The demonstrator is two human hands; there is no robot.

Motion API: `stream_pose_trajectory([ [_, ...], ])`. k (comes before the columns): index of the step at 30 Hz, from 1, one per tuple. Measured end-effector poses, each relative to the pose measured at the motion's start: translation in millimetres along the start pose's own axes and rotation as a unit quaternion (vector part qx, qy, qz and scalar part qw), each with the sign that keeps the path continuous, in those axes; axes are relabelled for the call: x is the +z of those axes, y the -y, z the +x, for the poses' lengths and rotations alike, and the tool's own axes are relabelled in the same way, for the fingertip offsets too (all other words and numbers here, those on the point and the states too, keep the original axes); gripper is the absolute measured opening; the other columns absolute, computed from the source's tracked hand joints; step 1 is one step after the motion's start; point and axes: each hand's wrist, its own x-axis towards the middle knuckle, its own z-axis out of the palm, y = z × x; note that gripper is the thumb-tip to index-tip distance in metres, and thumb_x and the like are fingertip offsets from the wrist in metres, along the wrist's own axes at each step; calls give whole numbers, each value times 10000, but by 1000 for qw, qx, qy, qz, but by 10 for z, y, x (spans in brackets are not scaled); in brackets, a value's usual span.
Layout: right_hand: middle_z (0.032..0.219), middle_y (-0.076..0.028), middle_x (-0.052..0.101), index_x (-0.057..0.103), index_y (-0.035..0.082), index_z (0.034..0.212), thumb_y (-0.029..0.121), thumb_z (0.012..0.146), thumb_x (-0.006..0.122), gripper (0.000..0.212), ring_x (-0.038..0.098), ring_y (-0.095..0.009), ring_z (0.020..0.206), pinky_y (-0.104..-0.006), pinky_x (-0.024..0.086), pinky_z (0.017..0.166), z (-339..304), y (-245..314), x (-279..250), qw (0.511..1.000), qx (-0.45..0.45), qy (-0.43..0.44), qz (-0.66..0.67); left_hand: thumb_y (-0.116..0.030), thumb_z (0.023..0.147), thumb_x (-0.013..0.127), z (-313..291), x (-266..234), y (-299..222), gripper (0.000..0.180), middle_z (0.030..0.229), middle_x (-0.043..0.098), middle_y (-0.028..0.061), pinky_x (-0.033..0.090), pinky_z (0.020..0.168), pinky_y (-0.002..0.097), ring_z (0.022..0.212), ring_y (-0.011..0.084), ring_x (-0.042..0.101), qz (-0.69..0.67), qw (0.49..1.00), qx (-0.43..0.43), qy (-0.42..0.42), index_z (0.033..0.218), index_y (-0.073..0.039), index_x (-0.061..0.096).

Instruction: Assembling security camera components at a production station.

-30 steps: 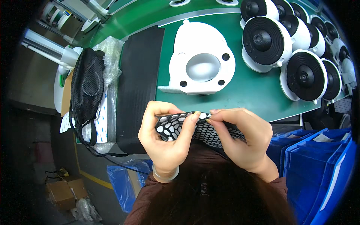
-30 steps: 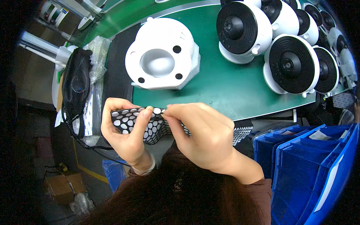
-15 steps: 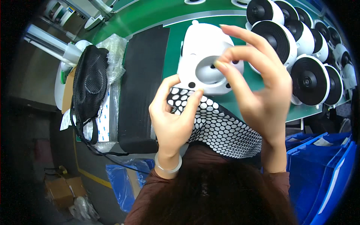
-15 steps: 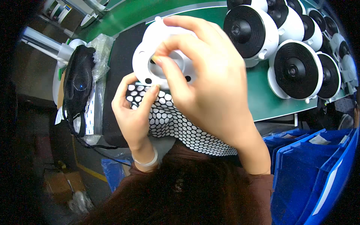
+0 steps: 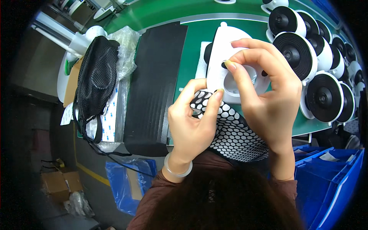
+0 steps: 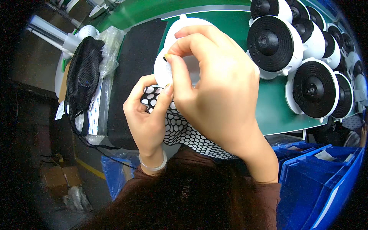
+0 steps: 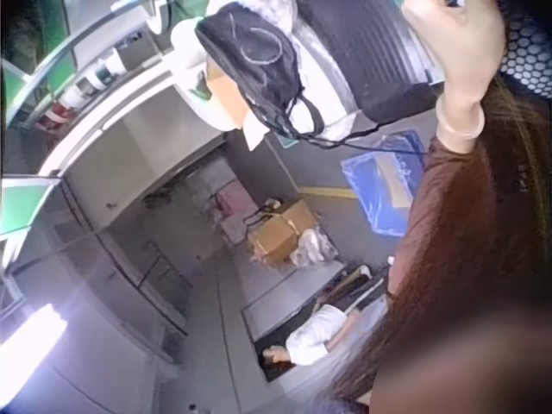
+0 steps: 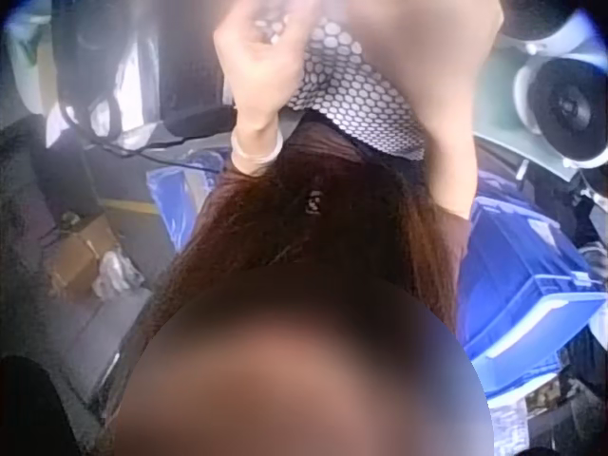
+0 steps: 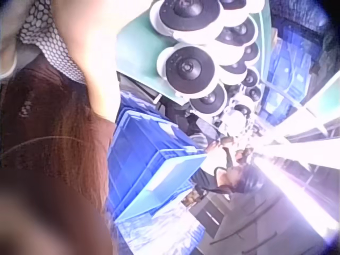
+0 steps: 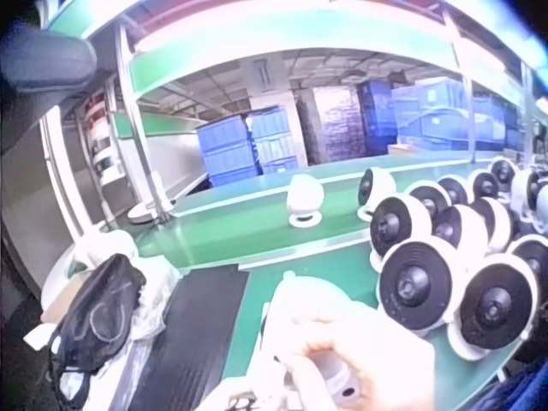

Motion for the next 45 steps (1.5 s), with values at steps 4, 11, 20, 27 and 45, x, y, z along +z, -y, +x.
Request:
stream_pose_trajectory([
  [4,910,-118,646,605,-24,762,-27,704,638,67,614,-146,756,-232,470,695,-4,6,-21,1000,-9,3,-21,-52,804,618,-13,13,-7,131,695,610,28,399,522,186,613,28,527,2,1000,2,-3,916,8,590],
  [11,887,-119,648,592,-20,738,-6,695,655,78,608,-132,785,-231,459,697,50,4,-44,999,25,17,16,-43,797,617,12,22,33,117,660,601,45,387,498,188,593,26,521,8,999,47,0,898,5,582],
  [20,920,-69,636,615,-40,965,60,829,585,172,586,-90,793,-196,467,696,390,-228,-293,897,182,306,262,5,799,606,13,17,-61,115,778,593,0,385,597,142,678,16,512,-11,1000,-2,23,906,39,581],
  [27,823,-93,633,664,22,870,8,689,669,182,586,-164,726,-225,439,615,184,-42,-324,992,-81,56,-78,-19,790,619,-16,-17,32,84,678,572,9,367,521,165,605,13,499,1,1000,6,7,835,13,557],
  [45,729,-30,618,638,15,776,-20,707,666,82,546,-75,619,-186,419,511,-30,31,-124,998,32,34,31,-48,794,607,-28,26,-4,71,574,556,30,325,420,201,480,22,476,36,997,63,19,806,-13,547],
])
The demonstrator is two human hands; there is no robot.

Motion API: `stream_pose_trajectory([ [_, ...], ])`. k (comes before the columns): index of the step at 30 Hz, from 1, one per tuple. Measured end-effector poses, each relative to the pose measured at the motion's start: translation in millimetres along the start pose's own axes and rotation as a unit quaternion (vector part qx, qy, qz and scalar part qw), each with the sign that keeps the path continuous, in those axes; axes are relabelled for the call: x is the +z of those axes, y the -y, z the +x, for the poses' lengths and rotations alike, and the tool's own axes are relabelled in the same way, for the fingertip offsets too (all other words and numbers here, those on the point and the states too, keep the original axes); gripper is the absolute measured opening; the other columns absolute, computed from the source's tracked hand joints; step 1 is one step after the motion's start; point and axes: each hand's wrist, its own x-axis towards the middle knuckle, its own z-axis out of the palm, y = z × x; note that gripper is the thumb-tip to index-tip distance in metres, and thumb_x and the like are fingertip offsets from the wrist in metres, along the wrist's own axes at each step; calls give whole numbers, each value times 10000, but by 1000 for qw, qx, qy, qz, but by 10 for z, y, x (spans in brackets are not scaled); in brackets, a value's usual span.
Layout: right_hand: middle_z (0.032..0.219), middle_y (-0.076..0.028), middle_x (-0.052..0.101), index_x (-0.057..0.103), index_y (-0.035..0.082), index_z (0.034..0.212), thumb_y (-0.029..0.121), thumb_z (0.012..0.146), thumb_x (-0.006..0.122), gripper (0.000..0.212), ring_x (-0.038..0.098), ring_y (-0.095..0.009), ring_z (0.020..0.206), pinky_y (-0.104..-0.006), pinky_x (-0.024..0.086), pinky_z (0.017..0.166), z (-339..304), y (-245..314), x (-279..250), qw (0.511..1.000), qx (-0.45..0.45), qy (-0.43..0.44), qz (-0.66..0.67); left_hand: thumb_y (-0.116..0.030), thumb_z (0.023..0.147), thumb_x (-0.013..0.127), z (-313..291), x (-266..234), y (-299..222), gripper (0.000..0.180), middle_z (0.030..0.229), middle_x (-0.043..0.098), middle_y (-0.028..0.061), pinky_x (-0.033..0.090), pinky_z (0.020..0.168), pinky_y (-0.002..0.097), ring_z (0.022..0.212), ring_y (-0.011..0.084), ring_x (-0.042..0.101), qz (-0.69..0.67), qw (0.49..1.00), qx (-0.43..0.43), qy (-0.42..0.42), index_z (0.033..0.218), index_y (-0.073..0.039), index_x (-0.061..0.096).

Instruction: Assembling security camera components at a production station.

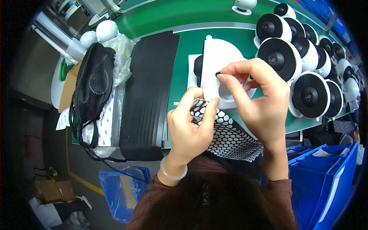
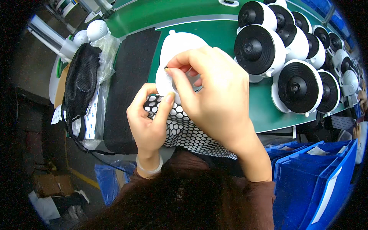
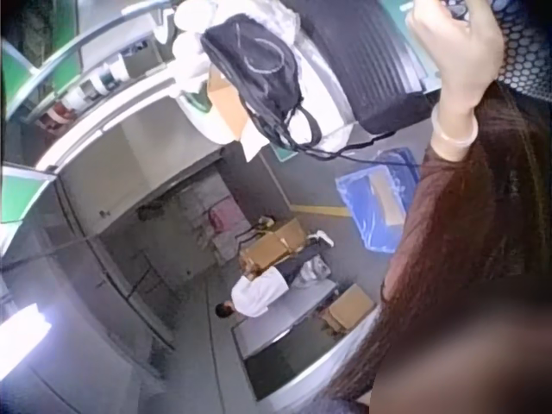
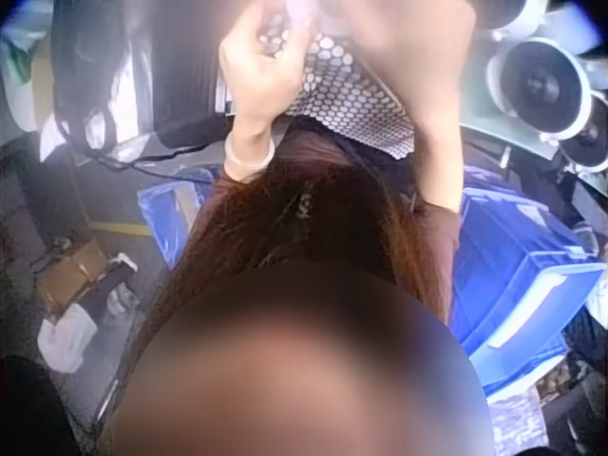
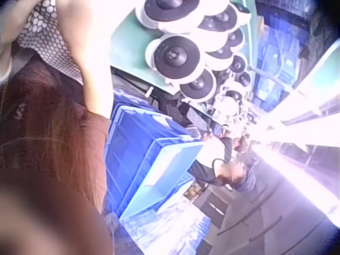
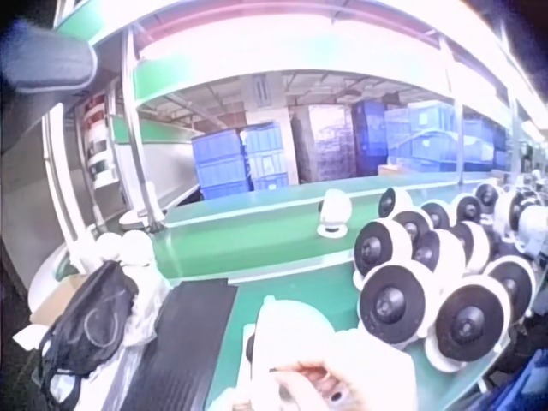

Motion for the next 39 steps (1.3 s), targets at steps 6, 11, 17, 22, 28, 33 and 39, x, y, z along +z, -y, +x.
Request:
stream_pose_trajectory([
  [6,702,-42,594,605,5,759,-32,692,655,92,547,-104,577,-197,432,493,43,-2,-38,995,-80,10,-58,-46,791,613,6,4,-23,86,575,554,38,339,425,207,494,24,486,2,1000,5,1,809,-5,539],
  [11,830,-83,602,605,20,754,-29,668,649,108,571,-180,745,-267,461,659,50,58,-119,990,-111,39,-78,-44,792,614,23,-9,-15,88,587,558,52,356,442,205,518,29,499,-2,1000,-7,-2,812,-1,539],
  [17,1047,-136,604,617,8,782,22,700,649,89,572,-232,960,-344,413,867,52,-35,-73,999,-45,11,-7,-33,786,616,23,-32,3,80,601,577,64,378,461,212,534,46,533,5,1000,10,-3,814,5,551],
  [22,940,-118,633,613,-15,800,0,728,639,78,597,-178,853,-255,445,754,31,-42,-2,1000,-24,3,4,-38,789,608,23,-35,-2,70,602,585,71,382,464,219,530,71,551,-5,1000,-13,7,821,-2,558],
  [28,931,-118,634,614,-23,793,-8,723,641,75,598,-172,832,-252,452,731,34,-13,21,999,-28,-6,-27,-42,787,604,30,-39,19,74,612,594,91,393,466,237,527,121,583,5,1000,11,4,830,-9,554],
  [33,934,-121,633,618,-26,788,-13,717,644,76,601,-171,815,-254,458,733,23,-10,43,999,-36,-14,-34,-54,787,603,22,-48,26,75,607,587,101,388,454,247,506,150,585,14,1000,11,4,819,-15,548],
  [39,906,-113,628,607,-26,763,-12,706,654,75,599,-161,815,-256,456,725,49,-21,22,998,-44,4,-34,-65,787,603,43,-56,35,81,598,579,105,371,432,256,470,164,572,28,999,33,14,818,-15,548],
])
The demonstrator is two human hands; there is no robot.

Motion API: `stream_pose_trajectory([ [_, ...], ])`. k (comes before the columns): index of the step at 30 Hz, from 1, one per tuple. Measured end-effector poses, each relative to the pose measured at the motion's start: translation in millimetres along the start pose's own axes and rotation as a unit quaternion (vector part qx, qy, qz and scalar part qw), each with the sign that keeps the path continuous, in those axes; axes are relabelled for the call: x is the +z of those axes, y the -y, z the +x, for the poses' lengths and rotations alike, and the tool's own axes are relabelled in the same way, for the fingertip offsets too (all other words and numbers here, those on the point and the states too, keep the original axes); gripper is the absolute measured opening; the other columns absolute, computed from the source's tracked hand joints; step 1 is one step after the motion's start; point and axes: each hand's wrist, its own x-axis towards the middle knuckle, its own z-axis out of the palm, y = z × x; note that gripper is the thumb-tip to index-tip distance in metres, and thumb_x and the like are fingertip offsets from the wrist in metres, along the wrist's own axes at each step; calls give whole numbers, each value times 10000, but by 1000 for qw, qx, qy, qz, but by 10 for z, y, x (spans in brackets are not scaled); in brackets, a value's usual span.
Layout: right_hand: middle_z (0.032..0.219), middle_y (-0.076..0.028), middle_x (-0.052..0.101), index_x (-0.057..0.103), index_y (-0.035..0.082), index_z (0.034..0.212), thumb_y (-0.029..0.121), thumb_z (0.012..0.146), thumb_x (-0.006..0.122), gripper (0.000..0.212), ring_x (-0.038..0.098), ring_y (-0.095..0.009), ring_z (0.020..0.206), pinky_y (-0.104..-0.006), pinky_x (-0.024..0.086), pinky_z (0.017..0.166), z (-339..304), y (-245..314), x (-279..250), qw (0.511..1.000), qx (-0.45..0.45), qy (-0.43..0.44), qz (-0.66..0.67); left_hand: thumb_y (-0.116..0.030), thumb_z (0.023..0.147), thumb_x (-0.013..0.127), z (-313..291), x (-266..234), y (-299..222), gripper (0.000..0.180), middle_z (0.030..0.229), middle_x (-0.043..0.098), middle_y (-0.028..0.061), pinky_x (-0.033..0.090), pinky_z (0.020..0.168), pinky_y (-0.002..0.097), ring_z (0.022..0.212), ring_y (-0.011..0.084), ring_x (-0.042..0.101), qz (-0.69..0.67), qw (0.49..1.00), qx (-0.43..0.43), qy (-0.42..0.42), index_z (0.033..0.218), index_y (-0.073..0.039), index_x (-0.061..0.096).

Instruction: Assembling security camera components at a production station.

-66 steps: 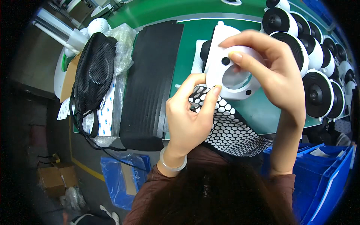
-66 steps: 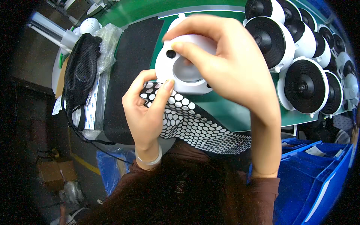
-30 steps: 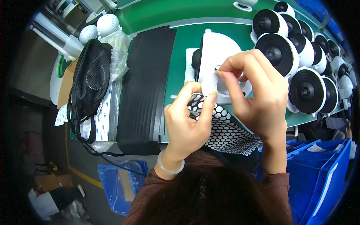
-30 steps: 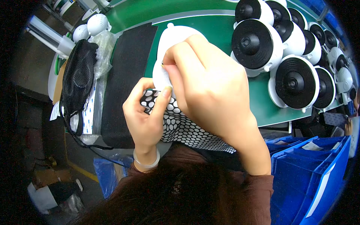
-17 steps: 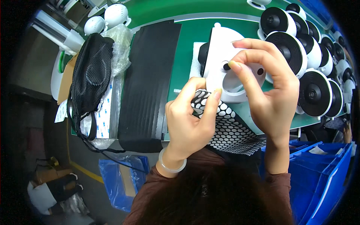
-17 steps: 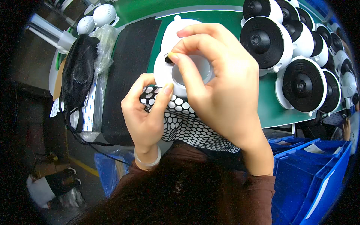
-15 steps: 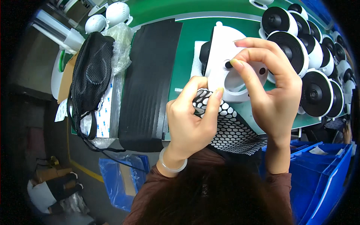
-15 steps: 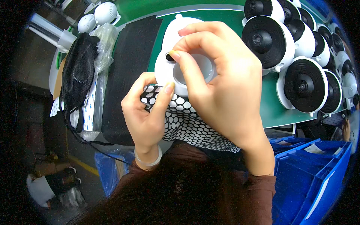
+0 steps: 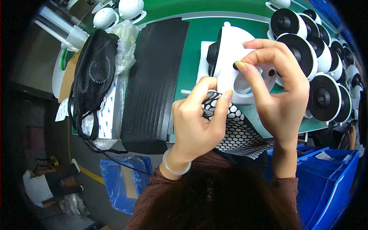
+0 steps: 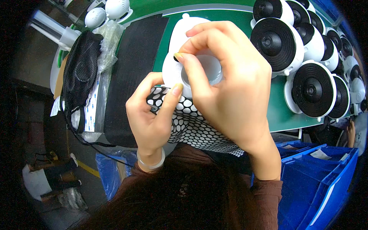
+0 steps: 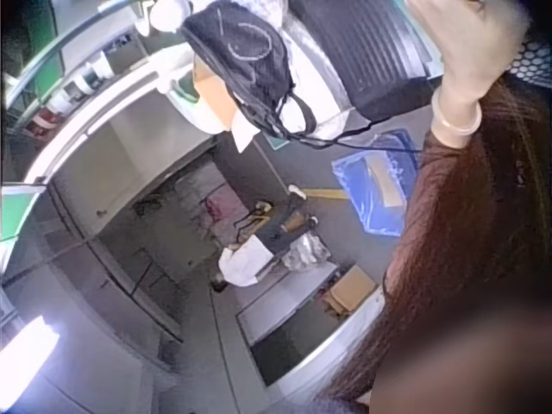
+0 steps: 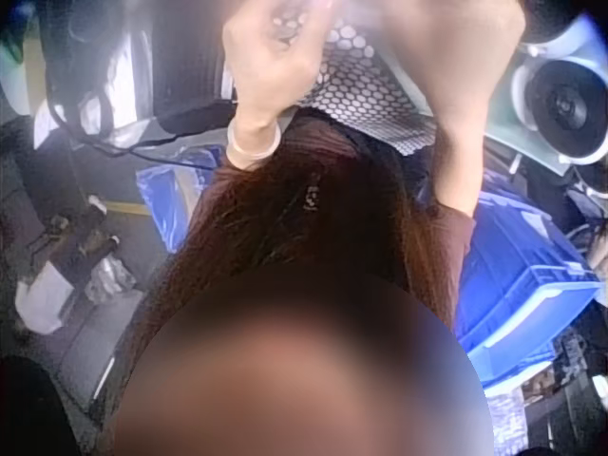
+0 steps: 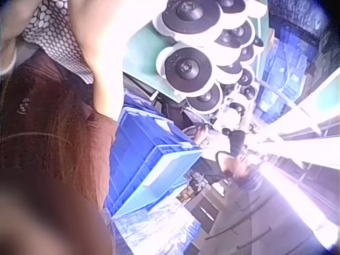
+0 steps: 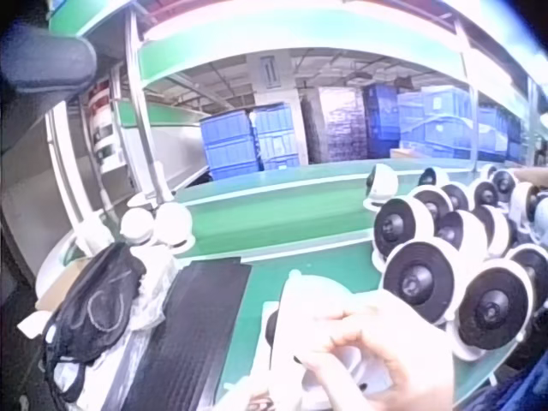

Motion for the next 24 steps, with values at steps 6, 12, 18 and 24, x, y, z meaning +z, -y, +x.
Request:
stream_pose_trajectory([
  [6,900,-66,619,579,1,868,-3,720,670,174,592,-125,809,-217,453,731,111,-19,-89,986,113,33,117,-40,784,604,6,-48,-22,85,659,581,52,372,515,209,564,85,530,9,1000,-10,20,841,13,569],
  [12,737,-54,635,649,-34,876,105,789,647,164,584,-50,650,-171,455,556,387,-232,-229,960,-3,262,101,3,782,602,62,-81,-84,81,722,583,0,380,592,164,654,28,497,-30,997,-69,36,852,40,588],
  [18,568,-31,580,626,-42,754,200,857,585,266,523,-53,427,-163,395,386,776,-151,-118,893,224,358,158,-11,779,608,107,-225,-19,186,777,624,63,439,625,202,712,62,562,-64,994,-85,-17,958,30,581],
  [24,617,-47,543,591,-35,712,122,816,588,188,521,-89,517,-176,408,525,1552,-630,120,871,282,323,239,-13,750,572,-139,-441,221,209,925,624,86,419,754,222,822,118,568,-72,973,-215,44,949,42,599],
])
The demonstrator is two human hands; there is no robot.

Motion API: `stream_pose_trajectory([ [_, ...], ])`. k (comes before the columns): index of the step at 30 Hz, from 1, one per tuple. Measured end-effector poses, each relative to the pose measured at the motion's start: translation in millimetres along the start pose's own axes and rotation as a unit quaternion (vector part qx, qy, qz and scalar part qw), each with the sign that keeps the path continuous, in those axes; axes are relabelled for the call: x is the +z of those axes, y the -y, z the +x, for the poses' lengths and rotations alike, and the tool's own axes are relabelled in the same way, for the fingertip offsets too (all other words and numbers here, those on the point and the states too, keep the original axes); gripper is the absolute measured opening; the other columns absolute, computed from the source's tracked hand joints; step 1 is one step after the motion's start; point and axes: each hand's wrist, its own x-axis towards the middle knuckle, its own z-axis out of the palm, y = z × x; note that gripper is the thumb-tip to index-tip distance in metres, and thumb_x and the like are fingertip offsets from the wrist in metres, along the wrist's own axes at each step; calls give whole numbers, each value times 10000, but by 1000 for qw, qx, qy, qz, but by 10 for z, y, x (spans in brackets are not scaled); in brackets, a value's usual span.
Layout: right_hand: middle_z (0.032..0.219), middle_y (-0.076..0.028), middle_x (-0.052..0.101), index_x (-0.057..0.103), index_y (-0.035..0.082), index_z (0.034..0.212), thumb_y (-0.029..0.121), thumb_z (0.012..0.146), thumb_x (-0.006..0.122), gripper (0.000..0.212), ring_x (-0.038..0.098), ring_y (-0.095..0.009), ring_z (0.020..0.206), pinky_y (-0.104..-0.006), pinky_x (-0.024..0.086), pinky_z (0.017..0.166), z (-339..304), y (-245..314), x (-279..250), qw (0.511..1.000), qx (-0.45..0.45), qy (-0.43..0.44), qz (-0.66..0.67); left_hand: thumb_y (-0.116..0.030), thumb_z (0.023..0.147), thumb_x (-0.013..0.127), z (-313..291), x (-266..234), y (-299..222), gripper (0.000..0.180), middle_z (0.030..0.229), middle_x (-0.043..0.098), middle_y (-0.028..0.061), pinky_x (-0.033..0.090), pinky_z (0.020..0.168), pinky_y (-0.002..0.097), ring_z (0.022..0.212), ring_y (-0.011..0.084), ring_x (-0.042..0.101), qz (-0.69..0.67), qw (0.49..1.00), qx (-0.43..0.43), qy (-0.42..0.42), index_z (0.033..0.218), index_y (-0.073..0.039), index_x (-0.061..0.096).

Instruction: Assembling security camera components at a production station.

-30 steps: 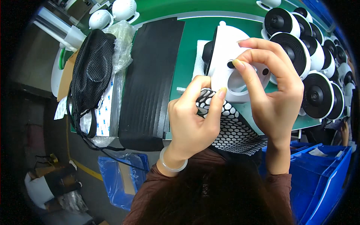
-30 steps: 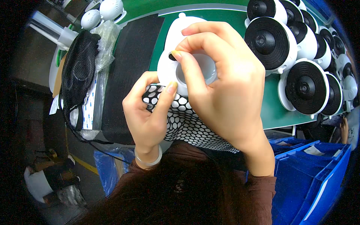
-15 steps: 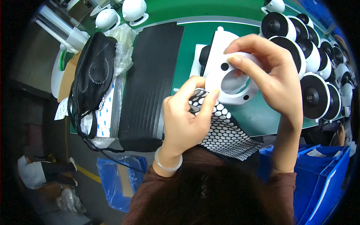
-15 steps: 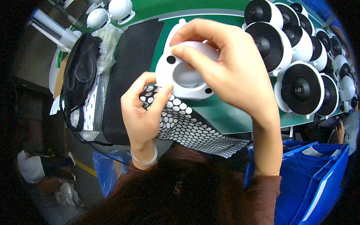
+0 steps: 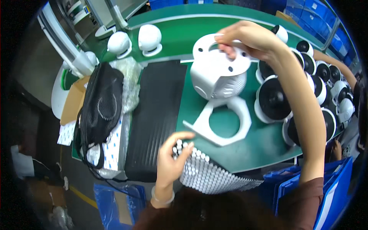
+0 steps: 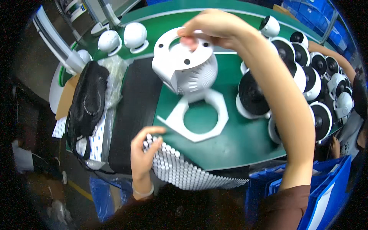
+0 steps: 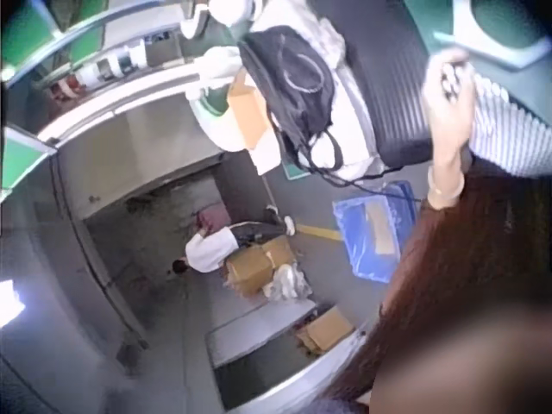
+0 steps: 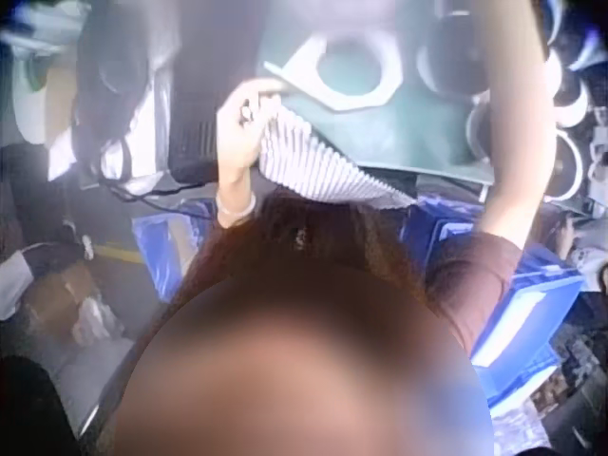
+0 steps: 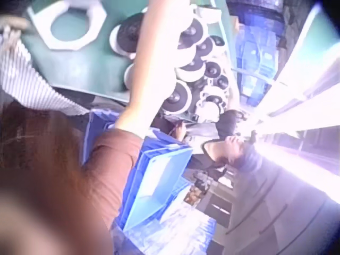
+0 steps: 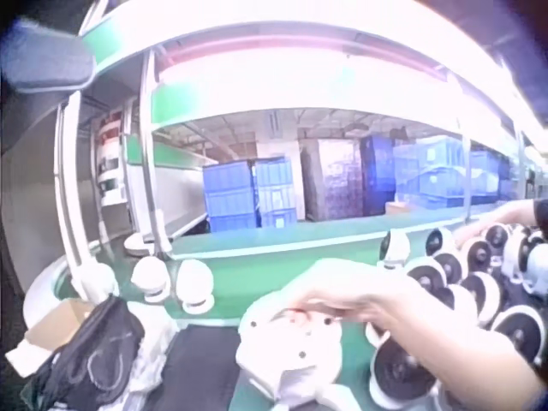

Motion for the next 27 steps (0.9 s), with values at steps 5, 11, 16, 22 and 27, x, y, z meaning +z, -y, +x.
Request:
stream_pose_trajectory([
  [5,802,-133,674,706,60,867,218,665,690,257,651,-233,678,-335,516,660,972,-157,276,918,-141,-167,-332,20,767,559,-76,9,-53,123,863,629,76,419,719,205,798,93,556,-11,999,-31,33,885,35,593],
  [11,701,-48,591,609,102,623,190,706,612,121,618,-241,652,-359,507,600,1626,-1262,-52,683,-312,-209,-626,-22,804,579,-76,-8,-72,75,749,626,52,428,637,199,704,73,559,7,996,-67,57,857,32,586],
  [16,777,-96,616,610,68,677,134,732,569,96,628,-273,674,-382,514,592,1603,-1422,-480,682,-283,-144,-659,-10,802,593,-78,-40,-10,58,732,630,54,427,590,183,666,54,556,9,994,-64,93,838,36,589],
  [22,744,-129,644,630,43,703,71,719,538,97,644,-287,687,-367,527,612,1552,-1450,-426,645,-158,-105,-741,-6,799,599,-73,-69,-4,58,684,624,47,421,548,179,619,45,552,19,993,-48,108,836,37,590],
  [27,786,-123,659,657,36,754,61,725,532,131,656,-262,727,-351,532,640,1556,-1558,-329,648,-50,-122,-750,-11,799,603,-83,-40,-4,61,678,624,46,418,543,178,614,41,551,11,994,-24,103,836,36,588],
])
